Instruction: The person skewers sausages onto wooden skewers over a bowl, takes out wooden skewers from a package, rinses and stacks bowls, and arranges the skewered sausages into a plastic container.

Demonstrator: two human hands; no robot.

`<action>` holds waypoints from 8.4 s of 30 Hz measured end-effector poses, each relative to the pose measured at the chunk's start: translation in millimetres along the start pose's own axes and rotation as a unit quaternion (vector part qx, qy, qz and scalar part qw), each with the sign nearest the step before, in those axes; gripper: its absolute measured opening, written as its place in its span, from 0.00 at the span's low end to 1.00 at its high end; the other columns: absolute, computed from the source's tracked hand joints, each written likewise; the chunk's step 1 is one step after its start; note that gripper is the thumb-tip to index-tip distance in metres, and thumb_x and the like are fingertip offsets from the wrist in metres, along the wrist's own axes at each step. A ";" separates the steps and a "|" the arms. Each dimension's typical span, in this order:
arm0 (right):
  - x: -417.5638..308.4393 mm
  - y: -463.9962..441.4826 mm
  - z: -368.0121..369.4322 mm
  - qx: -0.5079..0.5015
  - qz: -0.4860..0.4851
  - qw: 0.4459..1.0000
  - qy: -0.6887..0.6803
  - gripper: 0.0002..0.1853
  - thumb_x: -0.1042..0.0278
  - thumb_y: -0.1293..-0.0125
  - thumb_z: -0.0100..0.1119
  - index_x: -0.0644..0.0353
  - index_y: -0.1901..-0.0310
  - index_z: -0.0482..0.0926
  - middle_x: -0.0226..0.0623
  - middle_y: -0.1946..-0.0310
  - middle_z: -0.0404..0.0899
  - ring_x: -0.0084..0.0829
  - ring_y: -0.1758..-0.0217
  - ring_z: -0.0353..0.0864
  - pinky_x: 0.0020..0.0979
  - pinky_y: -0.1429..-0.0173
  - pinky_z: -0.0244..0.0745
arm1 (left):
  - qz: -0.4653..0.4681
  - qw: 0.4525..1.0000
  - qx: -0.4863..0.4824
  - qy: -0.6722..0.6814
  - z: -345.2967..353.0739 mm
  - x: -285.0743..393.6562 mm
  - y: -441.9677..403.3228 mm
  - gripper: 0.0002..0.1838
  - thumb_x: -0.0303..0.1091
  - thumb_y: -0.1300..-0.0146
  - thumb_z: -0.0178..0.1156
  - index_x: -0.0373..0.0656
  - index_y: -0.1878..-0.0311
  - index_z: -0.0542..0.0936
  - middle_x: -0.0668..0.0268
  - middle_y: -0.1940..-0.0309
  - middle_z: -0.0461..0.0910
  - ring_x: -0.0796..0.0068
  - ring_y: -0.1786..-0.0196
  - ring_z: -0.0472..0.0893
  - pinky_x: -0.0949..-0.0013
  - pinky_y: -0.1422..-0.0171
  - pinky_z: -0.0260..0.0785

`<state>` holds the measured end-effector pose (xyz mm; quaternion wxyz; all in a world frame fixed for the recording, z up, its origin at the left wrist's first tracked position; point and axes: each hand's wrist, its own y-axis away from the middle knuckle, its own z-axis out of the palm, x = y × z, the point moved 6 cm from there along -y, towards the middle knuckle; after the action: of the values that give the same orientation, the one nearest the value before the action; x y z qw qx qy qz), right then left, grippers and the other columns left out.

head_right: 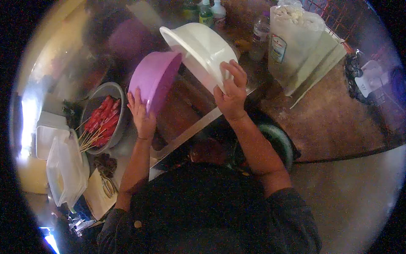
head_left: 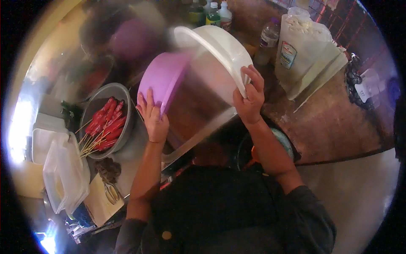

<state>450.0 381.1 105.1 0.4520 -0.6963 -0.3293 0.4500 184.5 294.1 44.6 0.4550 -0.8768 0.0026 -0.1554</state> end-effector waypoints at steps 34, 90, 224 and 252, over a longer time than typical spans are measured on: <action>85.6 82.8 14.3 0.169 0.569 0.765 -0.249 0.16 0.69 0.38 0.54 0.67 0.50 0.69 0.39 0.58 0.75 0.31 0.55 0.75 0.32 0.54 0.74 | -0.605 0.528 0.121 0.583 46.7 -52.2 69.7 0.23 0.35 0.40 0.54 0.46 0.41 0.64 0.57 0.45 0.67 0.61 0.44 0.70 0.53 0.41 0.65; 149.7 131.5 153.5 -0.634 0.192 0.739 0.123 0.16 0.66 0.47 0.54 0.63 0.57 0.77 0.49 0.63 0.79 0.49 0.57 0.79 0.47 0.55 0.74 | -0.634 0.420 0.027 0.649 -4.1 -15.1 41.7 0.15 0.27 0.43 0.54 0.39 0.51 0.71 0.64 0.54 0.76 0.68 0.50 0.75 0.65 0.44 0.70; -520.4 -117.1 514.3 -0.050 -0.124 0.926 -0.353 0.07 0.80 0.54 0.55 0.62 0.77 0.67 0.42 0.78 0.67 0.37 0.74 0.69 0.30 0.67 0.66 | 0.108 0.958 0.031 -0.263 -520.7 -323.2 -22.6 0.13 0.18 0.62 0.56 0.40 0.69 0.72 0.61 0.65 0.72 0.58 0.58 0.74 0.60 0.57 0.70; -265.4 -124.7 226.9 0.147 0.365 0.789 -0.472 0.19 0.76 0.44 0.56 0.68 0.49 0.71 0.45 0.55 0.75 0.40 0.52 0.76 0.39 0.50 0.73 | -0.151 0.895 -0.195 -0.373 -544.2 -243.0 16.4 0.33 0.59 0.42 0.50 0.52 0.37 0.64 0.57 0.33 0.54 0.52 0.29 0.47 0.43 0.30 0.36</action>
<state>133.5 273.6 265.6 0.1385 -0.3907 -0.1529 0.8971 -194.1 -113.8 258.5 0.2133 -0.9315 -0.2694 0.1194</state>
